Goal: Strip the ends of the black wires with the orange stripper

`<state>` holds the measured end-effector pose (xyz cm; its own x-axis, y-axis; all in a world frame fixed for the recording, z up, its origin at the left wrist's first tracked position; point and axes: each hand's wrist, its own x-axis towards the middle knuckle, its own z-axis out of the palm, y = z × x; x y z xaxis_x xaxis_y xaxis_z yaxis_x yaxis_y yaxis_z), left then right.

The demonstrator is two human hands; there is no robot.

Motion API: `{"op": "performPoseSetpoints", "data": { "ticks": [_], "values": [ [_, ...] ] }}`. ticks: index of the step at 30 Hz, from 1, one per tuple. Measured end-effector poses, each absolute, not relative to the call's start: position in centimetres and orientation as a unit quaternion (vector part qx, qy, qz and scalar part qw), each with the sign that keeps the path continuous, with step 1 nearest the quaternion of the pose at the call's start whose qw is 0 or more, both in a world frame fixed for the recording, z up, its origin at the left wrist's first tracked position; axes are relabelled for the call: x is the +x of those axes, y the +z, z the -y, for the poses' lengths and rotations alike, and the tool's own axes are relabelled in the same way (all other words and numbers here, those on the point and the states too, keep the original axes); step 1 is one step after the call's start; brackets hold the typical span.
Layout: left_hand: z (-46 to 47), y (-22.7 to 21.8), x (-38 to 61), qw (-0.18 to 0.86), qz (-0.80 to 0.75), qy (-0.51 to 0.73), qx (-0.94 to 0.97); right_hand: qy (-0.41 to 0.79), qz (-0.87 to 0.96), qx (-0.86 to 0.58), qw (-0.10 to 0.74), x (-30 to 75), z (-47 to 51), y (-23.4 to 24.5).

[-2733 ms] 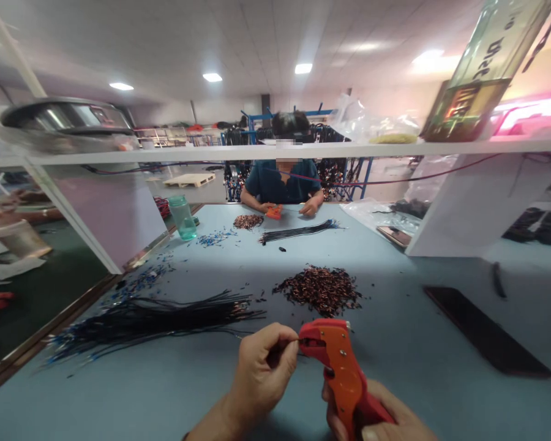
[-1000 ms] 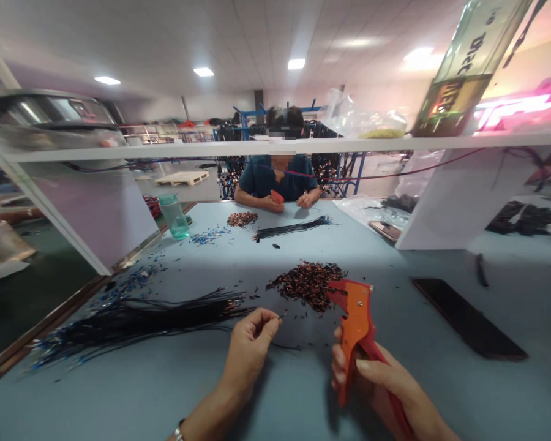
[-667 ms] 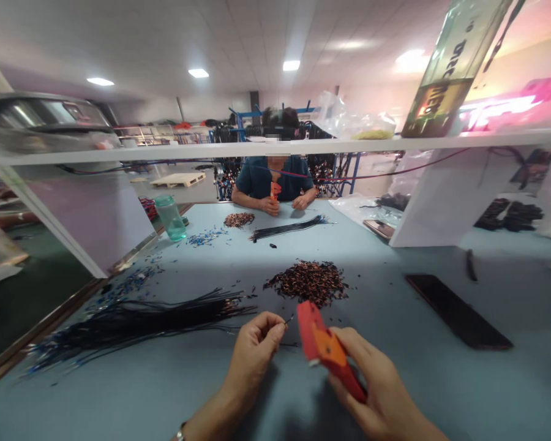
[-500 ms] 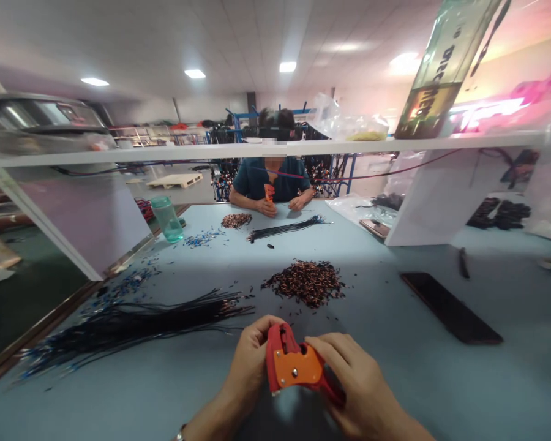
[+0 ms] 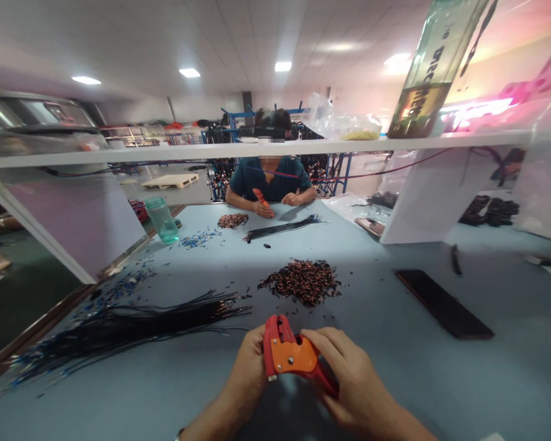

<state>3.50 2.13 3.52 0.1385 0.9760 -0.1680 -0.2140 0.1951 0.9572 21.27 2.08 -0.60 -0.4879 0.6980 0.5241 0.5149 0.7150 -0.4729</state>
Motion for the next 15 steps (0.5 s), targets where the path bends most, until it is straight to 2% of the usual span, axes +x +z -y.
{"op": "performPoseSetpoints", "data": {
  "ticks": [15],
  "values": [
    [-2.28, 2.89, 3.45, 0.592, -0.43, 0.488, 0.475, 0.23, 0.828, -0.365, 0.359, 20.94, -2.2, -0.41]
  ]
}}
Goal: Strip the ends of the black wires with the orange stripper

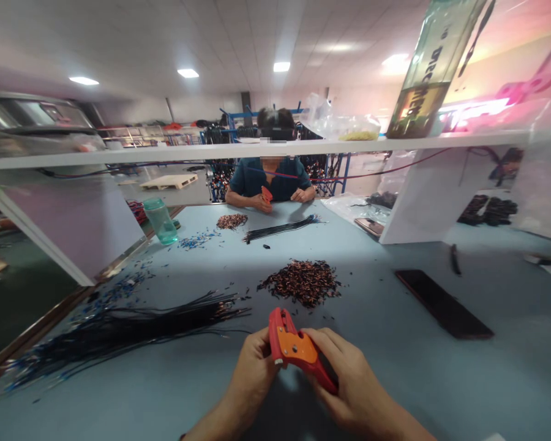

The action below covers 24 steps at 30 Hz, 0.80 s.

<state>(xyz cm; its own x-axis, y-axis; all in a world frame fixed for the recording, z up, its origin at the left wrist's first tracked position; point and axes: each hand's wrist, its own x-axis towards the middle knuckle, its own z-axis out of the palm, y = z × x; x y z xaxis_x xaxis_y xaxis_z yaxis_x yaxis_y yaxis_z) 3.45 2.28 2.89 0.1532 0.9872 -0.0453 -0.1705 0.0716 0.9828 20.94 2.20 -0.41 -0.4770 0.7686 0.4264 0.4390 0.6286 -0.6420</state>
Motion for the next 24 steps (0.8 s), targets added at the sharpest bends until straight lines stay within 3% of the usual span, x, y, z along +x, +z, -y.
{"op": "performPoseSetpoints", "data": {
  "ticks": [24],
  "values": [
    [-2.6, 0.9, 3.5, 0.556, -0.494, 0.453, 0.492, 0.208, 0.844, -0.398, 0.294, 21.5, -2.4, -0.8]
  ]
}}
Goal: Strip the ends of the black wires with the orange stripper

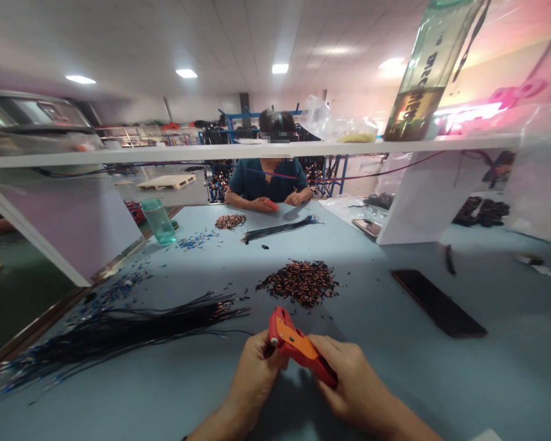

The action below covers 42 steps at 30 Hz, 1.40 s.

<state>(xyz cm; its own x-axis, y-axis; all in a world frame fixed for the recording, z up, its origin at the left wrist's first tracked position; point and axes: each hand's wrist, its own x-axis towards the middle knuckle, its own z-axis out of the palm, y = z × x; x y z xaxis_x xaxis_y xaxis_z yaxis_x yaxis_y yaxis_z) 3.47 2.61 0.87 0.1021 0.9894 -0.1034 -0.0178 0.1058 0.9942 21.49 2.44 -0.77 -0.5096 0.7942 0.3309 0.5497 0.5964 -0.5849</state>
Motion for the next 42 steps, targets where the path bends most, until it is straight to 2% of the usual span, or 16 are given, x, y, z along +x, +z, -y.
{"op": "performPoseSetpoints", "data": {
  "ticks": [6, 11, 14, 17, 20, 23, 28, 42],
  "values": [
    [-2.9, 0.8, 3.6, 0.566, -0.486, 0.456, 0.485, 0.247, 0.822, -0.405, 0.314, 21.1, -2.7, -0.7],
    [-2.9, 1.2, 3.2, 0.514, -0.521, 0.449, 0.513, 0.322, 0.757, -0.435, 0.368, 21.4, -3.0, 1.0],
    [-3.1, 1.0, 2.8, 0.496, -0.533, 0.455, 0.513, 0.51, 0.652, -0.38, 0.414, 22.0, -3.0, 1.7],
    [-3.3, 0.8, 2.3, 0.493, -0.527, 0.458, 0.518, 0.718, 0.48, -0.274, 0.423, 22.3, -2.7, 1.4],
    [-3.5, 1.0, 2.0, 0.473, -0.538, 0.457, 0.527, 0.809, 0.356, -0.227, 0.409, 22.2, -2.3, 0.5],
    [-3.6, 1.6, 1.7, 0.437, -0.558, 0.465, 0.531, 0.84, 0.304, -0.201, 0.403, 22.1, -2.0, -0.7],
    [-3.5, 1.9, 1.6, 0.447, -0.564, 0.465, 0.517, 0.859, 0.303, -0.177, 0.374, 22.2, -1.7, -1.9],
    [-3.3, 1.9, 1.6, 0.45, -0.533, 0.45, 0.557, 0.859, 0.342, -0.188, 0.332, 22.4, -1.1, -1.0]
  ]
}}
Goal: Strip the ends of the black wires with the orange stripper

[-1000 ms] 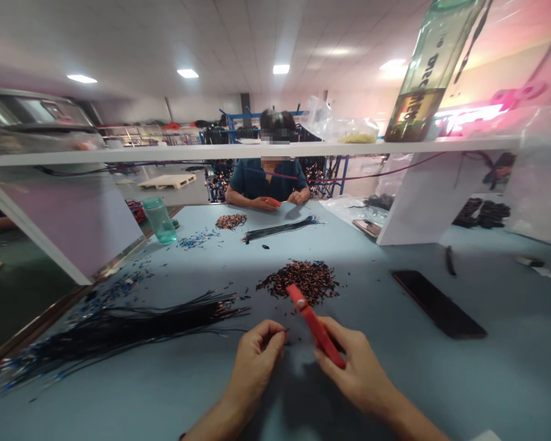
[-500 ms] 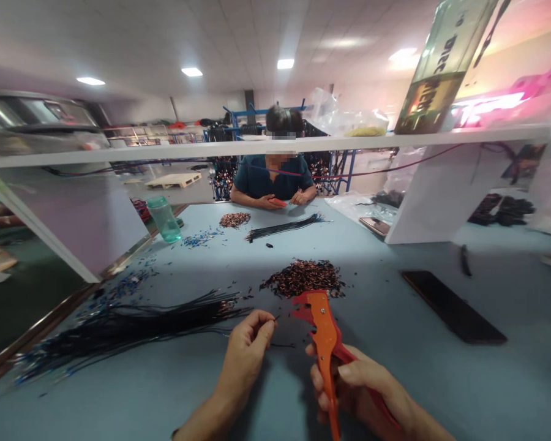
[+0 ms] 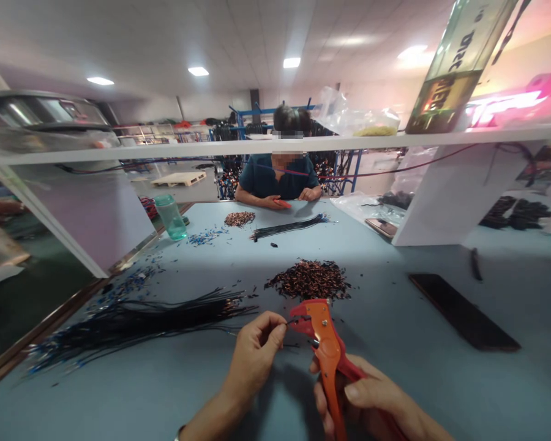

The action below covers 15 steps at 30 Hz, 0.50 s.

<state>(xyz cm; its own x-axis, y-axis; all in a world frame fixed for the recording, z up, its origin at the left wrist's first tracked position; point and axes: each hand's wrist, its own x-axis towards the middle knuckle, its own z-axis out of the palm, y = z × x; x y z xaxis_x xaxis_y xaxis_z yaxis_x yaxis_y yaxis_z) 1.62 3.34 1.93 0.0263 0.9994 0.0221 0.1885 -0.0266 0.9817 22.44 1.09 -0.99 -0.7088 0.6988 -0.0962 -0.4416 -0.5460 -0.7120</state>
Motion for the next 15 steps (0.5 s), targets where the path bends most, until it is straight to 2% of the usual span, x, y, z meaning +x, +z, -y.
{"op": "performPoseSetpoints", "data": {
  "ticks": [15],
  "values": [
    [-2.9, 2.7, 1.8, 0.432, -0.525, 0.444, 0.584, 0.852, 0.345, -0.233, 0.318, 22.6, -0.9, -0.8]
  ]
}}
